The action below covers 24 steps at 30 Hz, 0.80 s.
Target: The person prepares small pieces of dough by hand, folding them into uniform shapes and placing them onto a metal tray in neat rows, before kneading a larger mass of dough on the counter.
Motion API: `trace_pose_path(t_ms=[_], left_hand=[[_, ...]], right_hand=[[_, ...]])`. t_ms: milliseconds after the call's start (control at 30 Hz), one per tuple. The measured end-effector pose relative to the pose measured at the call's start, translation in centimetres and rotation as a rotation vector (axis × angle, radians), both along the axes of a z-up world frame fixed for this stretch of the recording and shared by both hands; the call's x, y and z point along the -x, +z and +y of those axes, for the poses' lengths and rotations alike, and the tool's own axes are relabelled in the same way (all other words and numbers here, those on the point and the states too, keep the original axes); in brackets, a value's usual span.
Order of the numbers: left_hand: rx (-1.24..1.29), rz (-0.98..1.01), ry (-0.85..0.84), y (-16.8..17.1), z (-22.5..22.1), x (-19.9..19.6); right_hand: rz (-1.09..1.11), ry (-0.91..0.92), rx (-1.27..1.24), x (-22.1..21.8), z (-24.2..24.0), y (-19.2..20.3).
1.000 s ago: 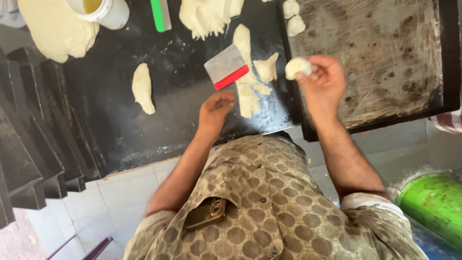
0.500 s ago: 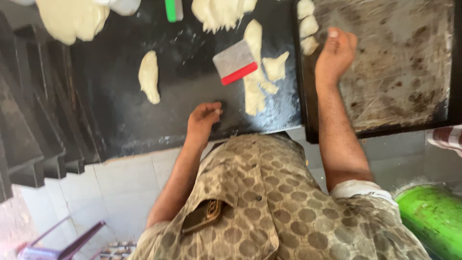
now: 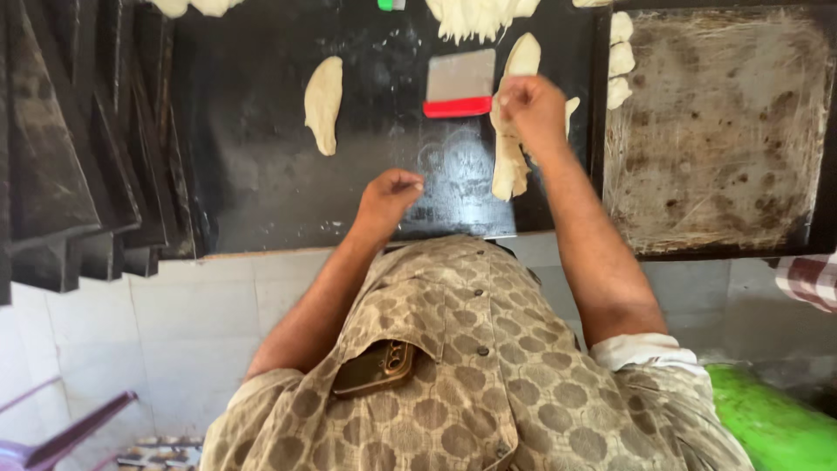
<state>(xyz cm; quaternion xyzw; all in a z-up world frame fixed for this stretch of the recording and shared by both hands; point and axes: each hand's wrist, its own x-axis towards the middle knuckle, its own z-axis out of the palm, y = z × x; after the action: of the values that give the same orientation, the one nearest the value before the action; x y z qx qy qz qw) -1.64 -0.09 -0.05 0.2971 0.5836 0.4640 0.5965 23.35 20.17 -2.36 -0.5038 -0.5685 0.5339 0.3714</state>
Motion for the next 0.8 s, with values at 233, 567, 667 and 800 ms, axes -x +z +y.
trace_pose_path(t_ms=[233, 567, 667, 800], left_hand=[[0.046, -0.086, 0.046, -1.5, -0.8, -1.4], [0.075, 0.601, -0.241, -7.7, 7.5, -15.6], [0.197, 0.848, -0.159, -7.8, 9.3, -18.8], [-0.031, 0.910, 0.142, -7.8, 8.4, -18.5]], right_hand=[[-0.560, 0.027, -0.552, -5.9, -0.2, 0.1], [-0.778, 0.122, -0.751, -3.9, 7.9, -3.9], [-0.699, 0.197, -0.589, -2.3, 8.6, -1.7], [-0.551, 0.435, -0.231, -2.0, 5.2, 5.1]])
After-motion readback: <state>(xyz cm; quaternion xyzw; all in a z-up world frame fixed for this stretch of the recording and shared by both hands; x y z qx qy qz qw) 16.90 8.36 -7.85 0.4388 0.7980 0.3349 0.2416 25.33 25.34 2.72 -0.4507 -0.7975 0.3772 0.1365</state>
